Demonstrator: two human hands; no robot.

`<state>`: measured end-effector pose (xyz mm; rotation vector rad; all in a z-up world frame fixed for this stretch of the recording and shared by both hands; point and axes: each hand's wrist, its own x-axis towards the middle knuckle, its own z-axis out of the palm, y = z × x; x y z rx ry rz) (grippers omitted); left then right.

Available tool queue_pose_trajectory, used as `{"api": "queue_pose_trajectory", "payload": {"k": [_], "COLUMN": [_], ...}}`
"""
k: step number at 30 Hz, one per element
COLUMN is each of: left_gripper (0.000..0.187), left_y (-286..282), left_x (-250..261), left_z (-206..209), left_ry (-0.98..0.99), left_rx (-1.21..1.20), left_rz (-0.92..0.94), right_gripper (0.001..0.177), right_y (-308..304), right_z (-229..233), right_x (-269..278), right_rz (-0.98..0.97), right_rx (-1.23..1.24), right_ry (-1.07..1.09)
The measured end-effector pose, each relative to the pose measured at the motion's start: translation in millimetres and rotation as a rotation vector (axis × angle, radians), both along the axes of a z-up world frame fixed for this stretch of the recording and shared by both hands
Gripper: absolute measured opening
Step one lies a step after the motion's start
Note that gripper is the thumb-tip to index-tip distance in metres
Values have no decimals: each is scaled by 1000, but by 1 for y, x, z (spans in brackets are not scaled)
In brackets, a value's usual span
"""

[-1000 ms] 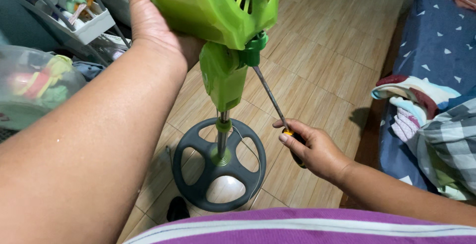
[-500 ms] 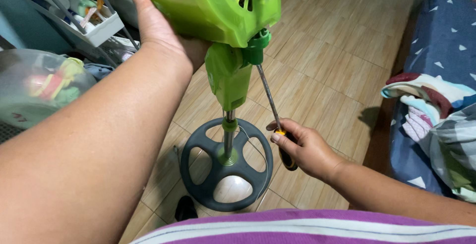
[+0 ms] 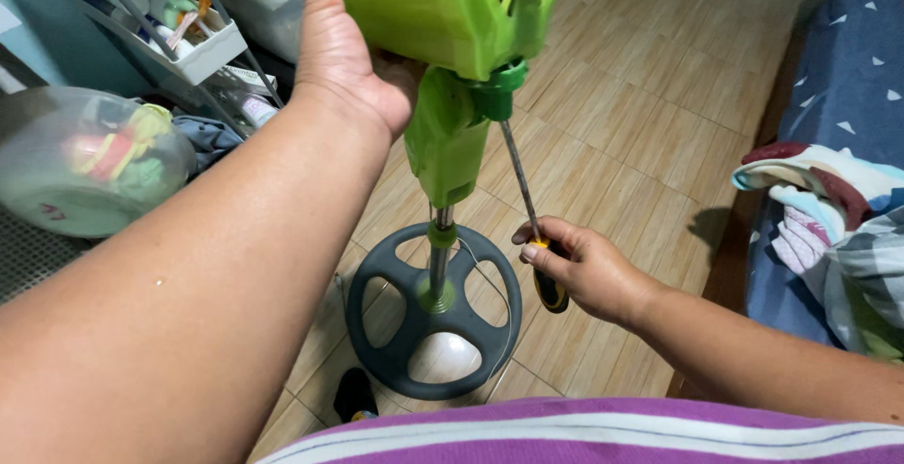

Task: The person assembles a green standing fan by attaching the motor housing to the stand and tightening the connection with a screwdriver. The person rotates the fan head to access different screw points and secures the assembly.

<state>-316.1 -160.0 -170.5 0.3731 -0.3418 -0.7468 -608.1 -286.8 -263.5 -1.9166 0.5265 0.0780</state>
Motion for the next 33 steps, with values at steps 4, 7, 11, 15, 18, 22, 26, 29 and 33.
{"api": "queue_pose_trajectory", "payload": {"k": [4, 7, 11, 15, 18, 22, 26, 29, 33], "left_gripper": [122, 131, 128, 124, 117, 121, 107, 76, 54], "left_y": [1, 12, 16, 11, 7, 6, 4, 2, 3], "left_x": [1, 9, 15, 19, 22, 21, 14, 8, 14], "left_z": [-3, -1, -3, -8, -8, 3, 19, 20, 15], "left_ry": [35, 33, 51, -12, 75, -24, 187, 272, 306], "left_rx": [90, 86, -53, -77, -51, -54, 163, 182, 235], "left_rz": [31, -42, -210, -163, -101, -229, -127, -106, -85], "right_gripper": [30, 31, 32, 33, 33, 33, 32, 34, 34], "right_y": [-3, 0, 5, 5, 5, 6, 13, 19, 22], "right_z": [4, 7, 8, 12, 14, 15, 15, 17, 22], "right_x": [0, 6, 7, 8, 8, 7, 0, -5, -8], "right_rz": [6, -3, -5, 16, 3, -6, -16, -41, -35], "right_rx": [-10, 10, 79, 18, -48, -74, -63, -51, -91], "right_ry": [-20, 21, 11, 26, 45, 14, 17, 9, 51]}}
